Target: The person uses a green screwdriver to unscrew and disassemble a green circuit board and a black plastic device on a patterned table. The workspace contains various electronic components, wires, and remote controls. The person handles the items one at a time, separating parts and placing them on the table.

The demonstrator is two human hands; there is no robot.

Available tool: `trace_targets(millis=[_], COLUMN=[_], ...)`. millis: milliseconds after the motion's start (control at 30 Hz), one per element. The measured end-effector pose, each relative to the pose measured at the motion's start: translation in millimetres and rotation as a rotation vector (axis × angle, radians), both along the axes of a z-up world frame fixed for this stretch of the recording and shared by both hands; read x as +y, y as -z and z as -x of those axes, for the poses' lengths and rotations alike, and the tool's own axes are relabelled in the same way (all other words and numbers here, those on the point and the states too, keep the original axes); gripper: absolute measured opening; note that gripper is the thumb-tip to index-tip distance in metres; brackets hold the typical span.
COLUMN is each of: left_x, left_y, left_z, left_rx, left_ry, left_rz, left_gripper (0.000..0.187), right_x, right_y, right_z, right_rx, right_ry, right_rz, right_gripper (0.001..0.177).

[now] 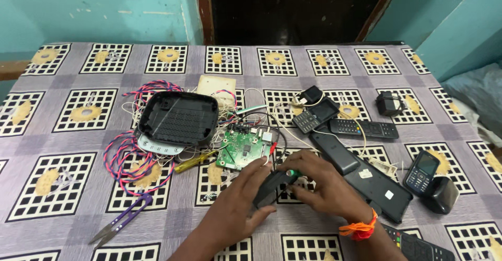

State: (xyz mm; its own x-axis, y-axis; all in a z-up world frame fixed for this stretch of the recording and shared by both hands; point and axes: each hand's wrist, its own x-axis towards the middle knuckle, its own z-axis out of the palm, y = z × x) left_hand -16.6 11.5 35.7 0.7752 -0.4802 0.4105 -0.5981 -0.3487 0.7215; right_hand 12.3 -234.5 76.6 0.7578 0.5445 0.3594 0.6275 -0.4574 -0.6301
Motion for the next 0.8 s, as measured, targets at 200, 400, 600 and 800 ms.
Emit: trace_targets(millis=[200,400,600,800], left_x=[-1.2,3.1,2.1,5.0], left_y=[5.2,7.9,18.8,19.5], left_z=[-0.1,-1.3,-1.4,-1.7], left_rx=[-0.052,0.004,0.058,-0.005], left_ry=[-0.004,-0.056,-0.071,-0.018], left_rz=[-0.026,0.012,0.009,0.037], left_gripper=[0.088,0.080,0.078,0.091], right_x=[6.1,5.6,8.9,5.7], right_y=[5.6,7.2,7.4,3.8], right_z=[3.0,7.3,4.7,2.9], right_rx=[-0.010,-0.134,0.025,0.068], right_ry=[-0.113,-0.047,0.034,-0.137], right_rz=[-0.015,0.044,-0.025,-0.092], right_gripper=[0.047,0.047,0.059,0.061])
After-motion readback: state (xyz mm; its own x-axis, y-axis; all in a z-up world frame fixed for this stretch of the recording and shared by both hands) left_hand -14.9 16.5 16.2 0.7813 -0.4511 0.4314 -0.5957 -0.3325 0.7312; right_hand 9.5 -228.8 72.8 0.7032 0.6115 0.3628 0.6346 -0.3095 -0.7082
